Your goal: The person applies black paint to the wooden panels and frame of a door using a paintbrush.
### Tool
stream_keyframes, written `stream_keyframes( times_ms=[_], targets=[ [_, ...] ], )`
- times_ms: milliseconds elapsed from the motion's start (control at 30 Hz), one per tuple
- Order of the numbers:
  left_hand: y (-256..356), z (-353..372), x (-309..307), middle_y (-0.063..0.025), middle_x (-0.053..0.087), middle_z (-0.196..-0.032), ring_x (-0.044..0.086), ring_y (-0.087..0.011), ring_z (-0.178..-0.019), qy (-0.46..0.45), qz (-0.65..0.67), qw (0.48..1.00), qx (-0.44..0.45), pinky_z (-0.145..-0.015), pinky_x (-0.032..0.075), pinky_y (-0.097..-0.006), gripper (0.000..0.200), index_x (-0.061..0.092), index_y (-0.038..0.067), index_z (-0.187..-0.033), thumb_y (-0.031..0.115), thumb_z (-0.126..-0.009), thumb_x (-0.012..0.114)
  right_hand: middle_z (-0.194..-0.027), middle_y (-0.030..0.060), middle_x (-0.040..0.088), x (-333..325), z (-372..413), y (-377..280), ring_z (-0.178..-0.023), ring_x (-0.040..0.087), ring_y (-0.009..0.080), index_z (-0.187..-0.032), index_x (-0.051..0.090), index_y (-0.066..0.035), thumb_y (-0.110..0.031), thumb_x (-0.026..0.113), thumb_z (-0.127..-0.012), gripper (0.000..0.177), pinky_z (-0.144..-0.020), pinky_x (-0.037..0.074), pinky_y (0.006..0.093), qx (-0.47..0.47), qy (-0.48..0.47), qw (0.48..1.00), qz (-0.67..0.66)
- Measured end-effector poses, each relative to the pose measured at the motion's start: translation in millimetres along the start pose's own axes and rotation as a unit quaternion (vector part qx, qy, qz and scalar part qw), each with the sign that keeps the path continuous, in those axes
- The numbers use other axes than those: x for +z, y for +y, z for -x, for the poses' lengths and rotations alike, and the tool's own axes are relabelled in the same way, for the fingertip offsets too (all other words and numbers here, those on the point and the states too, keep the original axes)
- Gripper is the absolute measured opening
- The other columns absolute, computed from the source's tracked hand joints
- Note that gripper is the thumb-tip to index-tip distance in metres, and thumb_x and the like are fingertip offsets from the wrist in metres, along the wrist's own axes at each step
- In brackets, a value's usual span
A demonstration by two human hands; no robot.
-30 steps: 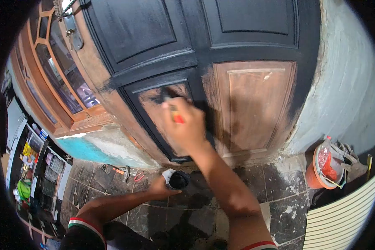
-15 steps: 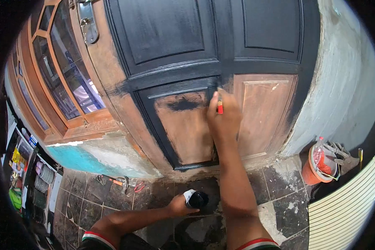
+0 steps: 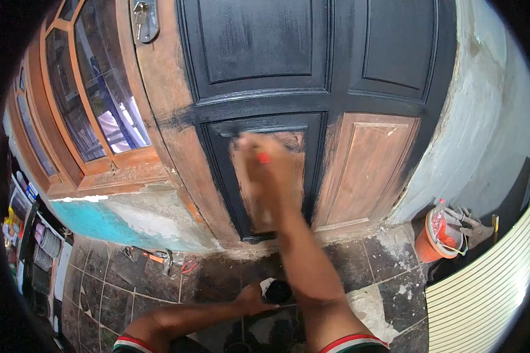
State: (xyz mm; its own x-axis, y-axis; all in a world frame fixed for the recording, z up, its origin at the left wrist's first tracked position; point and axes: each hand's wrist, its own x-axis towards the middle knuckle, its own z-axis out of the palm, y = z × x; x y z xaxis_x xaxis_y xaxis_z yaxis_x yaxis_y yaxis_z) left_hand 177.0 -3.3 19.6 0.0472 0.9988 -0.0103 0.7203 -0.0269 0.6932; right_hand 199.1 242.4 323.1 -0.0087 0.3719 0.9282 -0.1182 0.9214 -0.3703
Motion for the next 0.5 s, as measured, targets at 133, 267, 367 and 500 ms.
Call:
stream_keyframes(
  times_ms=[133, 267, 367, 500],
  targets=[
    [-5, -7, 4, -0.0273, 0.062, -0.135, 0.063, -0.0447, -0.127, -0.059, 0.009, 0.997, -0.051, -0.109, 0.051, -0.0517, 0.099, 0.049, 0.003, -0.155, 0.054, -0.083, 0.092, -0.102, 0.0187, 0.079, -83, -23, 18, -0.092, 0.077, 0.0353, -0.106, 0.081, 0.000, -0.010, 0.074, -0.099, 0.014, -0.083, 0.061, 0.0422, -0.001, 0.053, 0.979, 0.199],
    [24, -11, -15, -0.0274, 0.062, -0.139, 0.062, -0.0433, -0.132, -0.094, 0.017, 0.991, -0.097, -0.111, 0.050, -0.0513, 0.097, 0.051, 0.003, -0.155, 0.053, -0.082, 0.093, -0.094, 0.0168, 0.073, -105, -24, 19, -0.085, 0.072, 0.0367, -0.105, 0.079, -0.001, -0.008, 0.073, -0.098, 0.011, -0.075, 0.059, 0.0454, -0.047, 0.101, 0.929, 0.353],
    [35, -18, -13, -0.0272, 0.062, -0.140, 0.061, -0.0427, -0.133, -0.073, 0.048, 0.994, -0.059, -0.110, 0.050, -0.0513, 0.094, 0.052, 0.002, -0.153, 0.051, -0.083, 0.092, -0.090, 0.0157, 0.067, -70, -10, 18, -0.081, 0.068, 0.0376, -0.104, 0.077, -0.002, -0.007, 0.073, -0.098, 0.010, -0.071, 0.056, 0.0470, -0.041, 0.025, 0.957, 0.286],
    [28, -41, 14, -0.0266, 0.070, -0.127, 0.067, -0.0470, -0.122, -0.014, 0.092, 0.994, 0.057, -0.108, 0.053, -0.0537, 0.090, 0.056, -0.001, -0.146, 0.054, -0.084, 0.091, -0.089, 0.0169, 0.074, -4, -40, -50, -0.079, 0.071, 0.0233, -0.098, 0.078, 0.000, -0.014, 0.075, -0.100, 0.014, -0.070, 0.055, 0.0395, 0.062, -0.030, 0.995, 0.069]
  ],
)
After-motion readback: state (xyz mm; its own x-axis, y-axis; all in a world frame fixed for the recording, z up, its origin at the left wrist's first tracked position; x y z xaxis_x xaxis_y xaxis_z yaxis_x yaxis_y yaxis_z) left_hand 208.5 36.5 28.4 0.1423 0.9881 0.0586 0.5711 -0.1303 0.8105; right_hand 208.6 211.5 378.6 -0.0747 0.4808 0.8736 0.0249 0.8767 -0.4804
